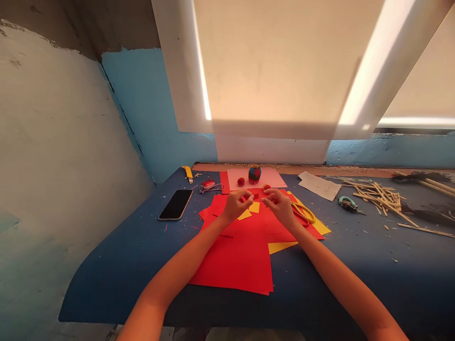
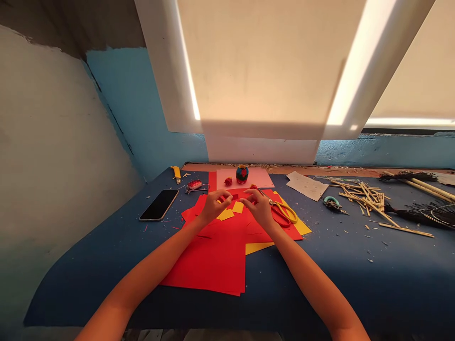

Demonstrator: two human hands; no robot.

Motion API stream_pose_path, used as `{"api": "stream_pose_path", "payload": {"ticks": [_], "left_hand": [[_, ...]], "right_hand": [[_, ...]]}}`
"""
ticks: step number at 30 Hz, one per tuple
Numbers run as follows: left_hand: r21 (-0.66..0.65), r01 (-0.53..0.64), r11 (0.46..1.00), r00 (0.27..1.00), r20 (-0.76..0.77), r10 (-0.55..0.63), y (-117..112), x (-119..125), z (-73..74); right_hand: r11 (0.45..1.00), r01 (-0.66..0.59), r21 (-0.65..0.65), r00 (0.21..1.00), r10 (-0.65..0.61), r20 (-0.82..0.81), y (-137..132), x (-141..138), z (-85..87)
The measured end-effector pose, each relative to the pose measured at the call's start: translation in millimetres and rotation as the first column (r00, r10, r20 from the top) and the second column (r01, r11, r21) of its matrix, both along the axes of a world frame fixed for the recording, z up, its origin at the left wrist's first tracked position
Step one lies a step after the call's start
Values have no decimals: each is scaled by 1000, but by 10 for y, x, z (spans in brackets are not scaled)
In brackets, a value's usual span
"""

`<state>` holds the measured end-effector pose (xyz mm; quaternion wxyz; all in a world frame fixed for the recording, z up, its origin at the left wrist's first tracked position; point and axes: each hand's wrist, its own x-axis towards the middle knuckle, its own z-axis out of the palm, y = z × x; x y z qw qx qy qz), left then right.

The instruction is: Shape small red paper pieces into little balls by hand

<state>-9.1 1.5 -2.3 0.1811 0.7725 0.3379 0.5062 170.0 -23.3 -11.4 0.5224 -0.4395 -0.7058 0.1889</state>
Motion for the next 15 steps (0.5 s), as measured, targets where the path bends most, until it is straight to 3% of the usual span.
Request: {"api": "stream_pose_path", "payload": {"ticks": [2, 4, 8, 12, 15], "left_hand": [[32, -107, 994, 994, 8, 107, 6, 8, -10], [46, -139, 989, 989, -36, 141, 8, 9, -24], [34, -127, 991, 981, -143, 130, -4, 18, -52], [41, -126, 991, 974, -183, 131, -19, 31, -63], [-8, -54, 999, 982, -180, 51, -20, 34, -57]], "right_hand": [[997, 60, 52, 998, -61, 12, -6, -29, -17], [998, 33, 58, 999, -35, 29, -19, -73, -28], [997, -78, -5, 997, 78, 20, -28, -140, -52], [993, -107, -40, 994, 107, -13, -7, -146, -79], [982, -176, -68, 982, 170, -79, -1, -143, -86]]}}
